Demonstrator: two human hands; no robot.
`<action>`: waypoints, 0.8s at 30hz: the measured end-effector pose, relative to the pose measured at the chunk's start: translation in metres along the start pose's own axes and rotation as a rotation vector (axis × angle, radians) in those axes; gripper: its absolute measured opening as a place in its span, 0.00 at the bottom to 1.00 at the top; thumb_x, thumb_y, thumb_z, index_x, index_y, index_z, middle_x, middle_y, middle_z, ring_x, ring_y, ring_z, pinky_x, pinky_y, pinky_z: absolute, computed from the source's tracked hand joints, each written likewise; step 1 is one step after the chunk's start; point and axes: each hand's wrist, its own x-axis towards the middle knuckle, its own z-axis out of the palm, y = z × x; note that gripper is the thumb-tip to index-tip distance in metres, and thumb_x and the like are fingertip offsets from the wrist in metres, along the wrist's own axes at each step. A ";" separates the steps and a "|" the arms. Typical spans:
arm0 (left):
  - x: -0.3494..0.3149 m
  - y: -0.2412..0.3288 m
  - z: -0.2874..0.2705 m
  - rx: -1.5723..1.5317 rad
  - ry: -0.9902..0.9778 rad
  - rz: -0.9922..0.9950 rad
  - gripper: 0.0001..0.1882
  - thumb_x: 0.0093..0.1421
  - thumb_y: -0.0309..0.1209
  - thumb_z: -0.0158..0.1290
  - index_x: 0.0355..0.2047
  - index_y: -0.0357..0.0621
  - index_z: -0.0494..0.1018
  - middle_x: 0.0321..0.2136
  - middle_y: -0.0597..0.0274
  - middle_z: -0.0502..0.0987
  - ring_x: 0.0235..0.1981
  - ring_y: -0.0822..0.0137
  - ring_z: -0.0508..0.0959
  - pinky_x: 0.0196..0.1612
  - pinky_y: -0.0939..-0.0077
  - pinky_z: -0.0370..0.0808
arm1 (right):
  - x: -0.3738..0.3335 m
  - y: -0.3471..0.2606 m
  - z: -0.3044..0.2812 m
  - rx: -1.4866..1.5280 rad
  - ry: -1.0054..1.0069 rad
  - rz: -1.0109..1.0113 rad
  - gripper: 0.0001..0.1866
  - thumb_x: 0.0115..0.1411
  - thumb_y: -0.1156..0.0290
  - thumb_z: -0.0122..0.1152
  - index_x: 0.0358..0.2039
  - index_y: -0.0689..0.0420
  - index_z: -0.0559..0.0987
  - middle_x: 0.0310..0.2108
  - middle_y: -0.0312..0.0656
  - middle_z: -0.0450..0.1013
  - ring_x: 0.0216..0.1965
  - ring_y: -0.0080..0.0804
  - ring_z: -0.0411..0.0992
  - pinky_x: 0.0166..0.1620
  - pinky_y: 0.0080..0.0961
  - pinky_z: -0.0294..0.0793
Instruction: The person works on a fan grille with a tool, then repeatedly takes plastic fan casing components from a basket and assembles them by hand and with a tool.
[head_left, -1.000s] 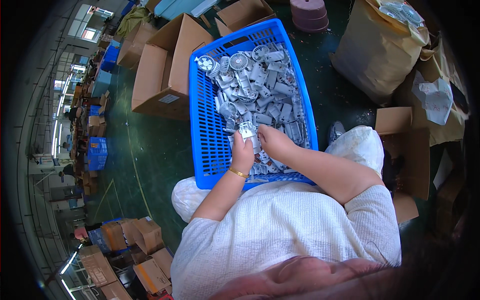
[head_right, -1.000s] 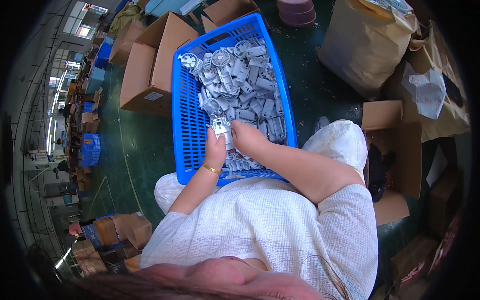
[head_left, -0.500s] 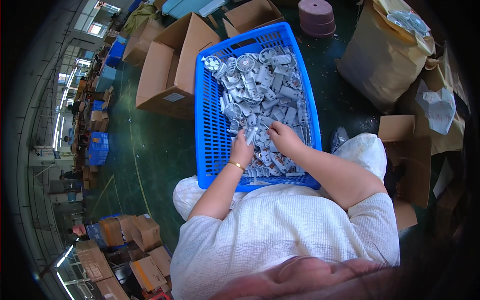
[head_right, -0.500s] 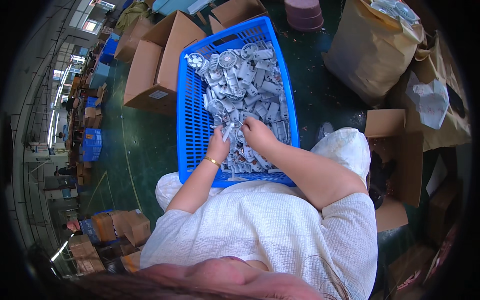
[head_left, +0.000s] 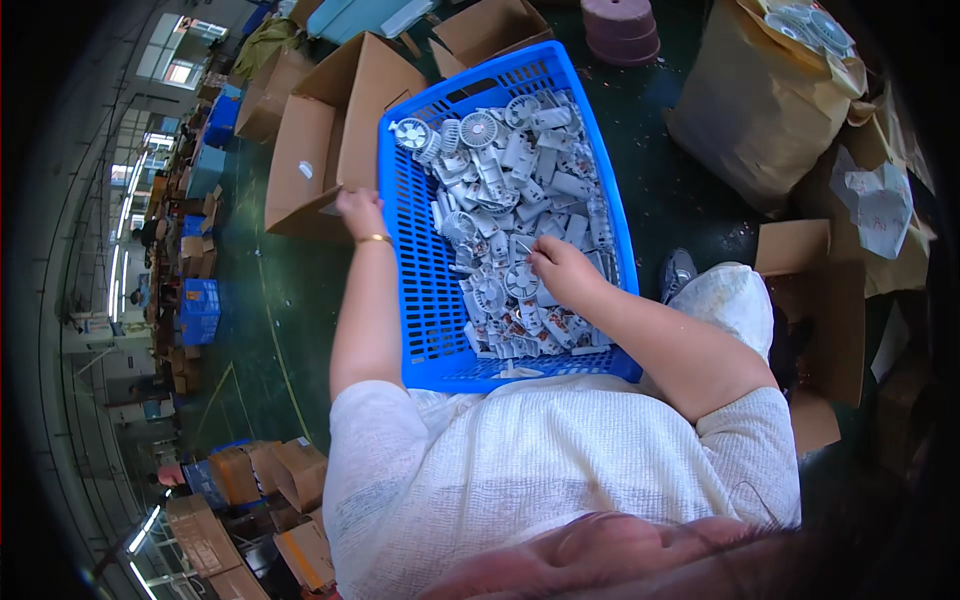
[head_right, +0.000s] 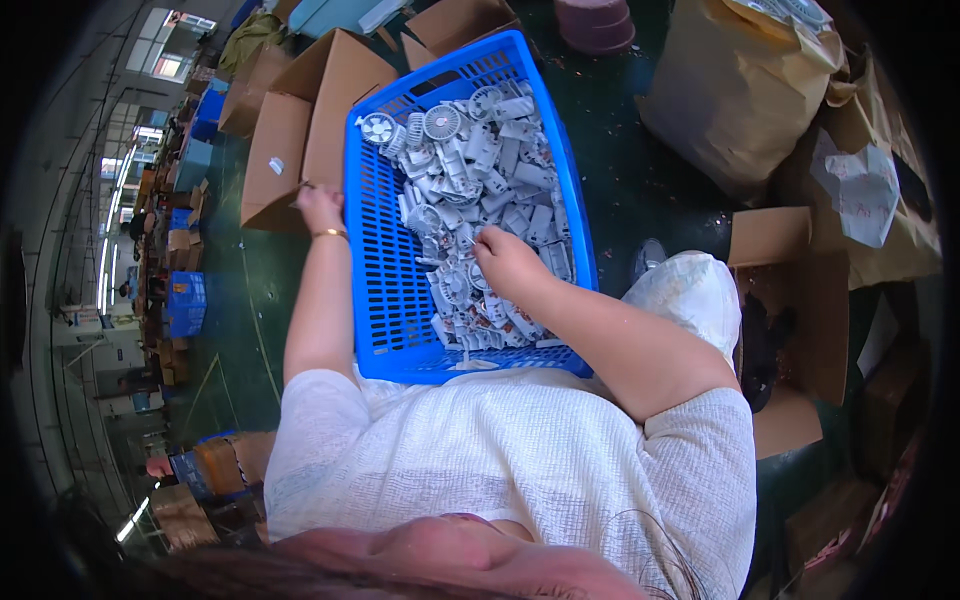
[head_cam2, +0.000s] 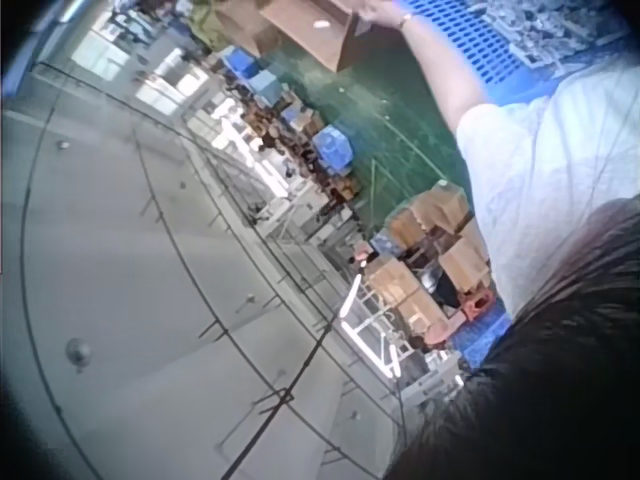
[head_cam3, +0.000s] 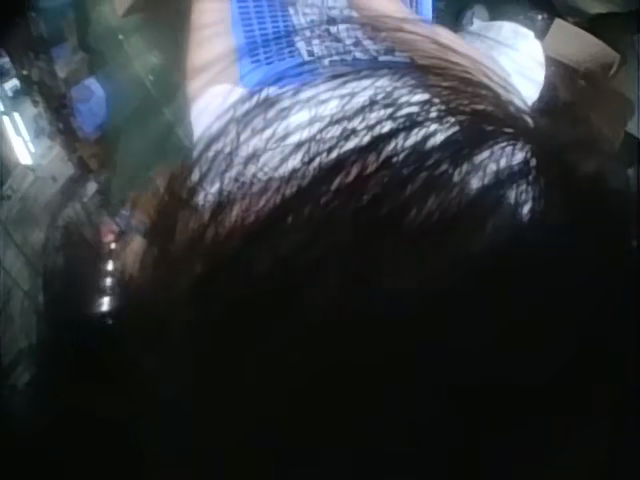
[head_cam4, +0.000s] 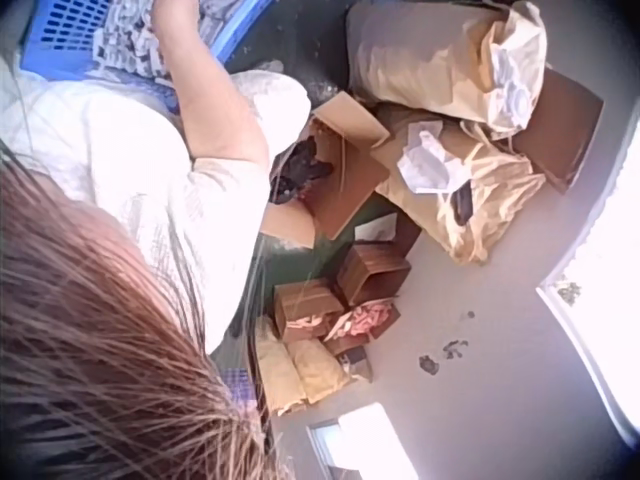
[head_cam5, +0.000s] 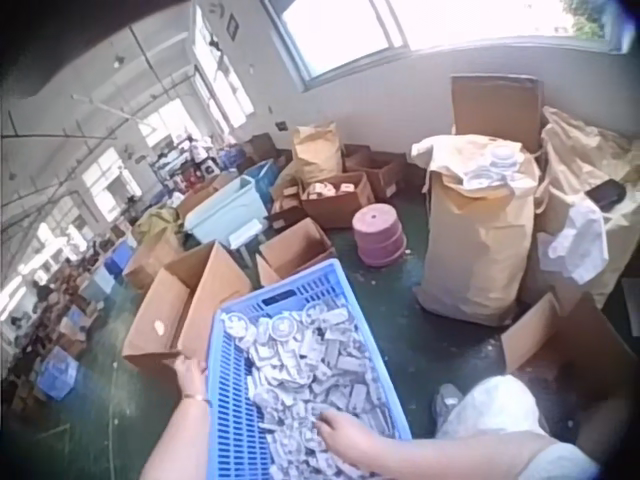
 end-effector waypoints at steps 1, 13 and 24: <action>-0.017 -0.024 0.016 0.032 -0.029 -0.012 0.09 0.56 0.28 0.44 0.37 0.39 0.62 0.23 0.58 0.70 0.21 0.70 0.71 0.21 0.81 0.68 | 0.004 -0.005 -0.006 -0.007 0.035 -0.074 0.10 0.57 0.66 0.48 0.31 0.61 0.71 0.25 0.45 0.69 0.27 0.36 0.67 0.31 0.30 0.65; -0.214 -0.244 0.109 0.940 -1.157 0.216 0.27 0.44 0.29 0.54 0.47 0.42 0.64 0.48 0.44 0.63 0.48 0.48 0.67 0.52 0.63 0.65 | 0.006 -0.043 -0.070 0.885 0.277 0.247 0.07 0.60 0.69 0.43 0.31 0.56 0.69 0.24 0.33 0.66 0.22 0.19 0.62 0.25 0.18 0.63; -0.184 -0.242 0.161 0.716 -0.977 -0.456 0.27 0.44 0.36 0.57 0.43 0.35 0.66 0.39 0.44 0.70 0.46 0.47 0.68 0.47 0.62 0.67 | -0.009 -0.045 -0.068 1.144 0.272 0.312 0.05 0.59 0.69 0.43 0.31 0.56 0.67 0.24 0.34 0.65 0.22 0.21 0.62 0.25 0.17 0.63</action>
